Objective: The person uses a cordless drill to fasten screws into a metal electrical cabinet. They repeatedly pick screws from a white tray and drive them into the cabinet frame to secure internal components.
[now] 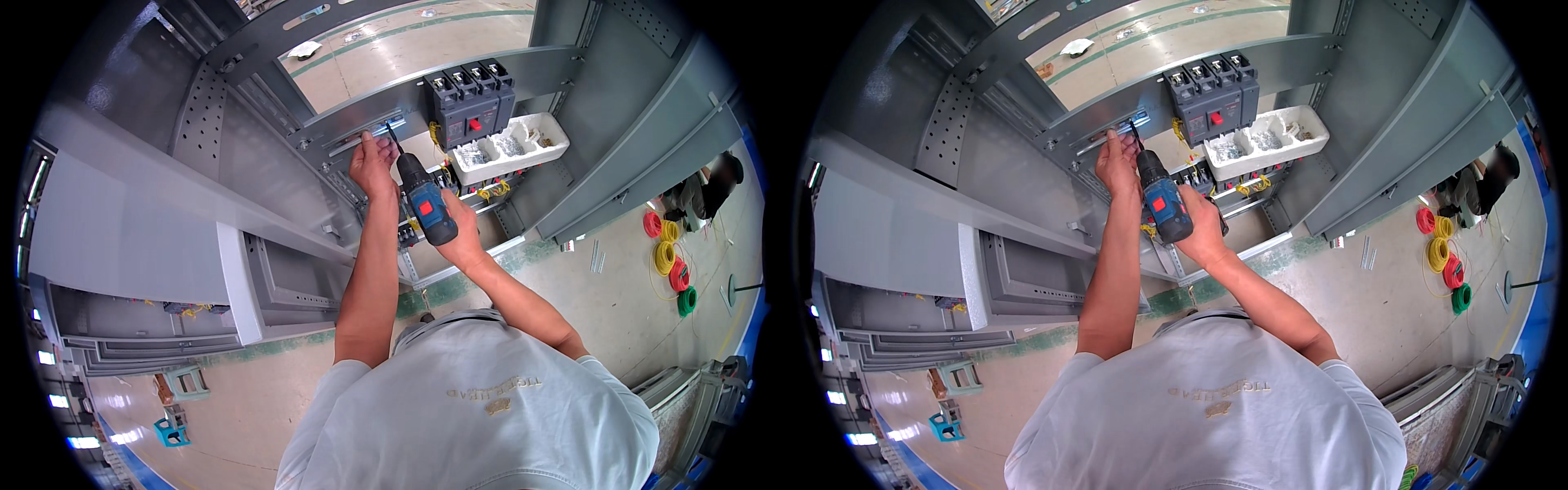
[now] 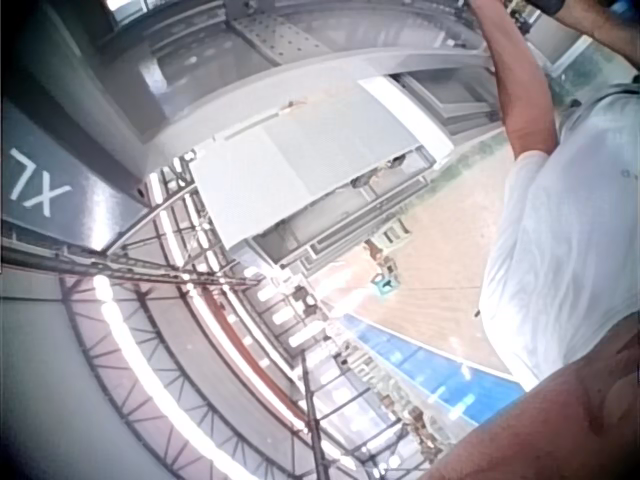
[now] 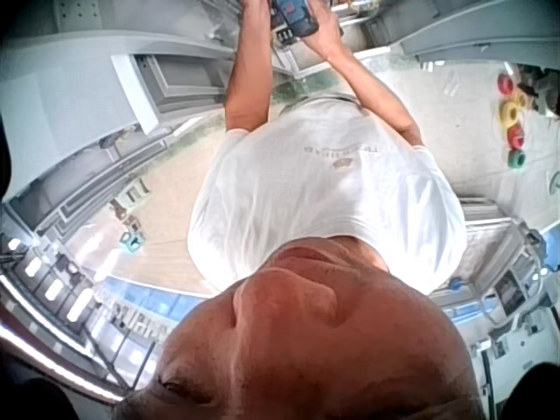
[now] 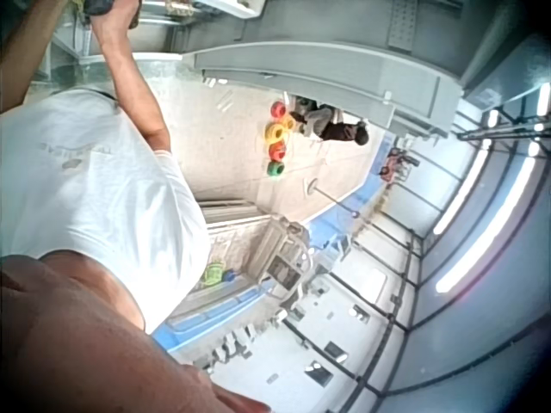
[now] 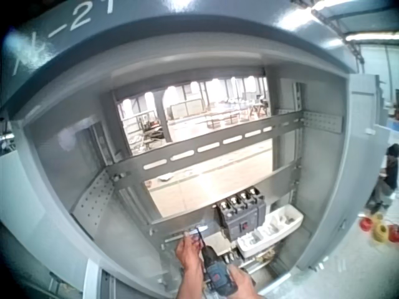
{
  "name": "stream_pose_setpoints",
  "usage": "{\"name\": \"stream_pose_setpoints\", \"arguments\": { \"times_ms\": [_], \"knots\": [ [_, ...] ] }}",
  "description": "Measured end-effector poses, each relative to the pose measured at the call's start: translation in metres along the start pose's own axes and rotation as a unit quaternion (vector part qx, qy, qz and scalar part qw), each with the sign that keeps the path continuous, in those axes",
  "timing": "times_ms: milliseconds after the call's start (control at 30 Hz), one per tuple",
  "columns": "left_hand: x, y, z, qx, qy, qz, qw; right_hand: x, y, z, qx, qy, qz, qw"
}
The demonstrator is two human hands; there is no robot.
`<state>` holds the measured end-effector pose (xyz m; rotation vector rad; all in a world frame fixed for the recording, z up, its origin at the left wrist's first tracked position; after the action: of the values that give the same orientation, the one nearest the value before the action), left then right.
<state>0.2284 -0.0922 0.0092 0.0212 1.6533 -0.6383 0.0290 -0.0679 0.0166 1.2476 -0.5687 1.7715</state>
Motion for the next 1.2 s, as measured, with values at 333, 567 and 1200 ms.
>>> {"name": "stream_pose_setpoints", "arguments": {
  "times_ms": [333,567,1200],
  "knots": [
    [0.001,0.005,0.004,0.019,0.0,0.032,0.999,0.009,-0.001,0.0,-0.013,0.035,-0.001,0.999],
    [-0.001,0.007,0.004,0.016,-0.013,0.057,0.998,0.002,0.0,-0.001,0.001,-0.009,0.002,1.0],
    [0.003,0.005,0.005,0.031,0.003,0.012,0.999,-0.009,0.0,-0.001,0.002,-0.017,-0.009,1.0]
  ]
}}
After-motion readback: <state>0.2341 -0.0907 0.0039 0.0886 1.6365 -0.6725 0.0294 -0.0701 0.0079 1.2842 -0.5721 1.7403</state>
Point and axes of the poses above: each hand's wrist, its own z-axis towards the middle knuckle, its own y-axis out of the back of the hand, x = y × z, the point moved 2 cm from there along z, towards the middle knuckle, and after that the axes turned 14 degrees about z, right-handed, at the moved point
